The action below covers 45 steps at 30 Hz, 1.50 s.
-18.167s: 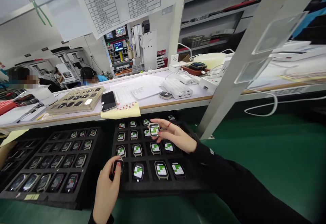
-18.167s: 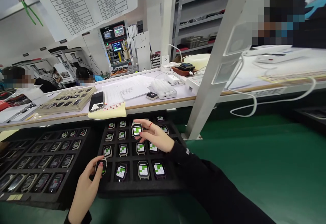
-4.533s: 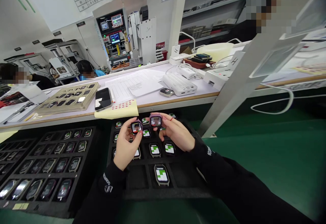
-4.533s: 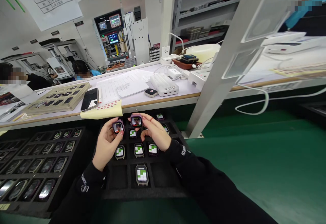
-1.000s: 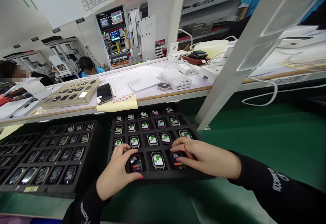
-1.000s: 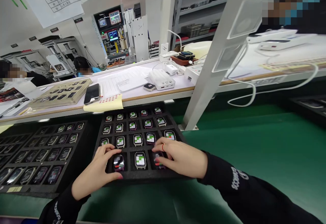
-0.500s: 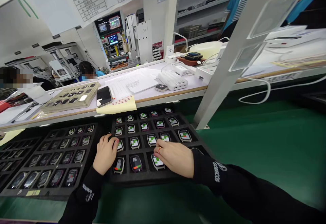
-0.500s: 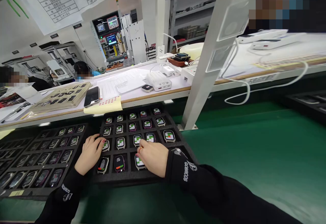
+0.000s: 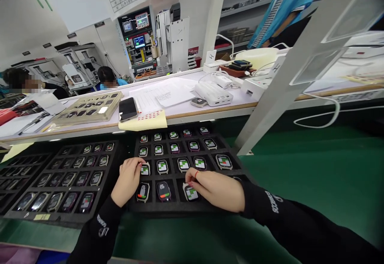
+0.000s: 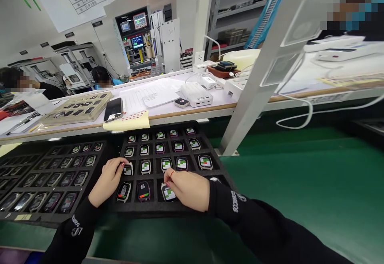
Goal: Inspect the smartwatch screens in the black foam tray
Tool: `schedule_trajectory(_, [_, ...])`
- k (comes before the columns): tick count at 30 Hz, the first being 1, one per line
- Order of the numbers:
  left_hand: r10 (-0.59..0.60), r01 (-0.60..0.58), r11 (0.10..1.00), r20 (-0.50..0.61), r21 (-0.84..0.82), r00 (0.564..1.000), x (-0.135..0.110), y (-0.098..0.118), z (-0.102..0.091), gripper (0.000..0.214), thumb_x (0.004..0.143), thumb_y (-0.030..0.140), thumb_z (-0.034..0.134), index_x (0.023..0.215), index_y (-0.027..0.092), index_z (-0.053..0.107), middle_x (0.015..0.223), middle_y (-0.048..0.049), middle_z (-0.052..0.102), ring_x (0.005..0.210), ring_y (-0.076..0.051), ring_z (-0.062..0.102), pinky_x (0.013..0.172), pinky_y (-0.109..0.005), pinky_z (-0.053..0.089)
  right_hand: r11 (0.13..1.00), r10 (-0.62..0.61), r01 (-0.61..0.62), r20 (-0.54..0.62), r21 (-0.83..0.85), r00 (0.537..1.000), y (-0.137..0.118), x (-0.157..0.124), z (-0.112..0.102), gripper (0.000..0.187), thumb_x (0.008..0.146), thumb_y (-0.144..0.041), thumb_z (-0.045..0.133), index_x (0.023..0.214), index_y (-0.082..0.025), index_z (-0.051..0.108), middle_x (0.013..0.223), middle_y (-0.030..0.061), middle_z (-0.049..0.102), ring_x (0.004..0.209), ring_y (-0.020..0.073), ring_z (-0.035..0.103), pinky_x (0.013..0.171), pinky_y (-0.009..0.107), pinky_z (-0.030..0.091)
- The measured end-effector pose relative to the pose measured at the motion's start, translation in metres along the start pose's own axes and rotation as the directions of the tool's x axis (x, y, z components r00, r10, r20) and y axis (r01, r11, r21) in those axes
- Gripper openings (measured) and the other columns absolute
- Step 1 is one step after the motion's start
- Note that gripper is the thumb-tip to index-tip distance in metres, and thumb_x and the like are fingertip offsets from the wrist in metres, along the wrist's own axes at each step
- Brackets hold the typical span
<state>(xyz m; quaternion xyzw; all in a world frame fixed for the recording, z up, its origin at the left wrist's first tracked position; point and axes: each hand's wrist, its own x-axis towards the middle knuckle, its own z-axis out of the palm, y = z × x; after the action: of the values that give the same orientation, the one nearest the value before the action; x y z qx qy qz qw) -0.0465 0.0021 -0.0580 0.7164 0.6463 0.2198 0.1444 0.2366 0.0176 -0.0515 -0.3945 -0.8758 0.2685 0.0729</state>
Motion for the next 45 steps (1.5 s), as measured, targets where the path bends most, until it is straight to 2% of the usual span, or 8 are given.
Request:
schedule_trajectory(4, [-0.052, 0.084, 0.972, 0.148, -0.219, 0.988, 0.004, 0.003, -0.008, 0.027, 0.097, 0.036, 0.029, 0.100, 0.025, 0.054, 0.097, -0.0012, 0.063, 0.086, -0.019, 0.057, 0.082, -0.034, 0.042, 0.982, -0.043, 0.027, 0.085, 0.187, 0.995, 0.002, 0.005, -0.006, 0.020, 0.095, -0.013, 0.042, 0.092, -0.014, 0.062, 0.080, 0.0041, 0.066, 0.062, 0.0161, 0.057, 0.059, 0.025, 0.039])
schedule_trajectory(10, [-0.035, 0.099, 0.918, 0.168, -0.384, 0.985, 0.016, -0.005, -0.010, 0.027, 0.093, 0.041, 0.041, 0.092, 0.021, 0.059, 0.095, -0.0036, 0.065, 0.094, -0.020, 0.060, 0.087, -0.032, 0.043, 0.921, 0.088, -0.132, 0.134, 0.367, 0.987, 0.012, 0.012, -0.007, 0.029, 0.095, -0.022, 0.045, 0.104, -0.010, 0.070, 0.064, 0.0028, 0.062, 0.052, 0.0148, 0.056, 0.050, 0.022, 0.041])
schedule_trajectory(15, [-0.115, 0.167, 0.826, 0.130, -0.539, 0.985, 0.035, -0.002, -0.003, 0.023, 0.084, 0.039, 0.055, 0.086, 0.017, 0.063, 0.093, -0.0069, 0.068, 0.091, -0.020, 0.063, 0.082, -0.030, 0.047, 0.546, 0.254, -0.333, 0.226, 0.769, 0.940, 0.012, 0.026, -0.016, 0.020, 0.096, -0.022, 0.050, 0.109, -0.011, 0.061, 0.071, 0.0039, 0.065, 0.048, 0.0127, 0.061, 0.042, 0.018, 0.048])
schedule_trajectory(18, [-0.139, 0.189, 0.784, 0.129, -0.591, 0.982, 0.048, 0.010, -0.002, 0.029, 0.085, 0.043, 0.052, 0.092, 0.015, 0.061, 0.078, -0.0052, 0.065, 0.065, -0.016, 0.063, 0.053, -0.024, 0.046, 0.272, 0.307, -0.339, 0.253, 0.901, 0.918, 0.005, 0.039, -0.028, 0.015, 0.100, -0.021, 0.045, 0.108, -0.011, 0.053, 0.080, 0.0097, 0.068, 0.068, 0.0217, 0.071, 0.050, 0.024, 0.058])
schedule_trajectory(23, [-0.142, 0.181, 0.559, 0.121, -0.809, 0.982, 0.062, 0.052, -0.009, 0.039, 0.086, 0.050, 0.052, 0.105, 0.017, 0.057, 0.074, -0.0024, 0.058, 0.046, -0.010, 0.056, 0.031, -0.016, 0.018, 0.117, 0.265, -0.201, 0.165, 0.972, 0.950, 0.000, 0.060, -0.042, 0.024, 0.105, -0.025, 0.033, 0.107, -0.011, 0.053, 0.089, 0.0139, 0.068, 0.057, 0.0155, 0.064, 0.032, 0.017, 0.044])
schedule_trajectory(27, [-0.058, 0.115, 0.295, 0.102, -0.948, 0.993, 0.064, 0.076, -0.005, 0.041, 0.082, 0.042, 0.064, 0.114, 0.018, 0.056, 0.087, -0.0049, 0.059, 0.062, -0.011, 0.060, 0.041, -0.015, 0.034, 0.134, 0.232, -0.058, 0.026, 0.989, 0.972, 0.007, 0.068, -0.037, 0.014, 0.095, -0.015, 0.050, 0.109, -0.015, 0.052, 0.102, 0.0114, 0.067, 0.057, 0.0115, 0.059, 0.031, 0.013, 0.040])
schedule_trajectory(33, [-0.032, 0.018, 0.460, 0.003, -0.888, 0.999, 0.059, 0.081, 0.016, 0.040, 0.078, 0.031, 0.069, 0.115, 0.023, 0.056, 0.113, -0.0065, 0.059, 0.069, -0.009, 0.058, 0.047, -0.017, 0.037, 0.272, 0.308, 0.039, -0.125, 0.961, 0.943, 0.022, 0.068, -0.021, 0.017, 0.096, -0.025, 0.048, 0.107, -0.016, 0.057, 0.089, 0.0083, 0.064, 0.054, 0.0105, 0.054, 0.032, 0.012, 0.039])
schedule_trajectory(45, [0.012, 0.047, 0.450, 0.059, -0.892, 0.998, 0.059, 0.069, 0.031, 0.037, 0.083, 0.024, 0.059, 0.120, 0.026, 0.056, 0.123, -0.0068, 0.056, 0.078, -0.013, 0.062, 0.055, -0.020, 0.041, 0.405, 0.243, 0.127, -0.240, 0.905, 0.940, 0.031, 0.067, -0.016, 0.050, 0.073, -0.041, 0.072, 0.111, -0.014, 0.056, 0.074, 0.0016, 0.057, 0.054, 0.0110, 0.051, 0.033, 0.014, 0.038])
